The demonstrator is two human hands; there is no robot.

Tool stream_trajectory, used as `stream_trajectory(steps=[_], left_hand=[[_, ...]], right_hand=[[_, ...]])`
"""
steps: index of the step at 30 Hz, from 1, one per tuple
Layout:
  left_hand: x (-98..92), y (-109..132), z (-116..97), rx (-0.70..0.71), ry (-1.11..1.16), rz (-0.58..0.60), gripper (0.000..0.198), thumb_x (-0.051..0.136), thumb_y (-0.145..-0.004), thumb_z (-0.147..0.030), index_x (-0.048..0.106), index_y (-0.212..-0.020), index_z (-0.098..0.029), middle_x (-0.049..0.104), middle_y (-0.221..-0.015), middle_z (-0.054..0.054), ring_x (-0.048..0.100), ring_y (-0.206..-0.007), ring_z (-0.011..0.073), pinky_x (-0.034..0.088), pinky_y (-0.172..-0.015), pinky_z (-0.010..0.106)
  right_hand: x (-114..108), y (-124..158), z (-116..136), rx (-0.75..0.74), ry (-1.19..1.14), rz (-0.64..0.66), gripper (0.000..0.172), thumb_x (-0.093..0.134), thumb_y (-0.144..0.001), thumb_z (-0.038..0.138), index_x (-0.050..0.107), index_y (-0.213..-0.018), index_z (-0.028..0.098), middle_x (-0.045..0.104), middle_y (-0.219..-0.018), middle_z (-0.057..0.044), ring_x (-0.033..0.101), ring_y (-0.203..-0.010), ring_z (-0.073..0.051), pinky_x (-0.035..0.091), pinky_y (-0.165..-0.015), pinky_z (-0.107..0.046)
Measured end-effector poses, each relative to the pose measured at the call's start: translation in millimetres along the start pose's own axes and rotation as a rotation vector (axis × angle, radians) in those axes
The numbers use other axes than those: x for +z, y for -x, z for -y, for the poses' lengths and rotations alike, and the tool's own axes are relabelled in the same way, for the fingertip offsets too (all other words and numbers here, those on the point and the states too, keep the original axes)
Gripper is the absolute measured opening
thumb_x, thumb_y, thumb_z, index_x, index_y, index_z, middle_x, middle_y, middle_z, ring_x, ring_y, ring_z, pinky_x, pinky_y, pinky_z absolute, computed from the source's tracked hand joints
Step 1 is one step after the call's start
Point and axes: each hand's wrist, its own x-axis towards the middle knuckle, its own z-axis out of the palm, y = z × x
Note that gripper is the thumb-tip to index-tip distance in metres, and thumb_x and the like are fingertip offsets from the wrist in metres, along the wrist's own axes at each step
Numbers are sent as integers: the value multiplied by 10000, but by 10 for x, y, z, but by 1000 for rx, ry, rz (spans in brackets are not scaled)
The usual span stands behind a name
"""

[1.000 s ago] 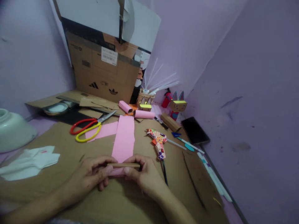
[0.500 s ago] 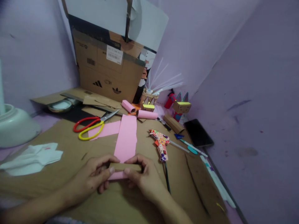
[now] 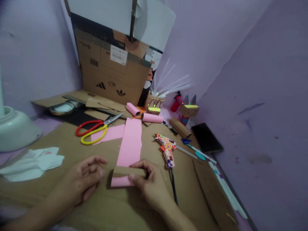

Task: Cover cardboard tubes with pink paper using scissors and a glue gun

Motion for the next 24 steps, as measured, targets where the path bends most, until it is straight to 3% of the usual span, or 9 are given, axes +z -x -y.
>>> stream_trajectory(steps=[4,8,11,14,19,24], left_hand=[[100,73,-21,-217,-31,198,439,612,-649,-454,517,-981,-182,520,-487,-84,312,-257,43,178,-258,154],[177,16,-103,-237,-122,284,381,602,-651,-411,575,-946,-172,512,-450,-87,327,-255,56,200,-247,158],[195,-20,-133,-190,-202,274,265,602,-648,-408,596,-766,-171,455,-390,-96,304,-259,48,208,-272,158],[205,3,-121,-189,-240,251,279,596,-644,-452,528,-596,-185,440,-382,-86,300,-268,44,198,-293,167],[239,68,-99,-176,-248,195,267,623,-611,-441,566,-591,-181,446,-394,-80,295,-313,56,189,-347,187],[252,63,-107,-96,-217,223,282,628,-605,-414,516,-486,-184,406,-344,-79,305,-349,62,182,-391,192]], right_hand=[[3,-2,-6,-6,-17,2,390,690,-628,418,625,-895,142,556,-667,31,322,-352,-13,291,-292,-152],[10,-11,-16,-32,-22,6,396,684,-641,438,619,-894,142,559,-664,27,332,-360,-17,305,-302,-154],[14,11,-23,-43,-5,30,400,664,-658,443,605,-912,139,525,-611,46,331,-345,-23,306,-321,-168],[10,62,-27,-93,15,67,370,650,-687,413,583,-939,150,533,-656,30,378,-392,-49,328,-364,-188],[-11,121,-35,-186,118,80,293,642,-698,330,594,-927,153,526,-679,15,414,-517,-99,308,-455,-212],[-44,121,-55,-252,214,33,266,651,-694,310,642,-909,154,628,-800,-50,536,-708,-187,392,-602,-269]])
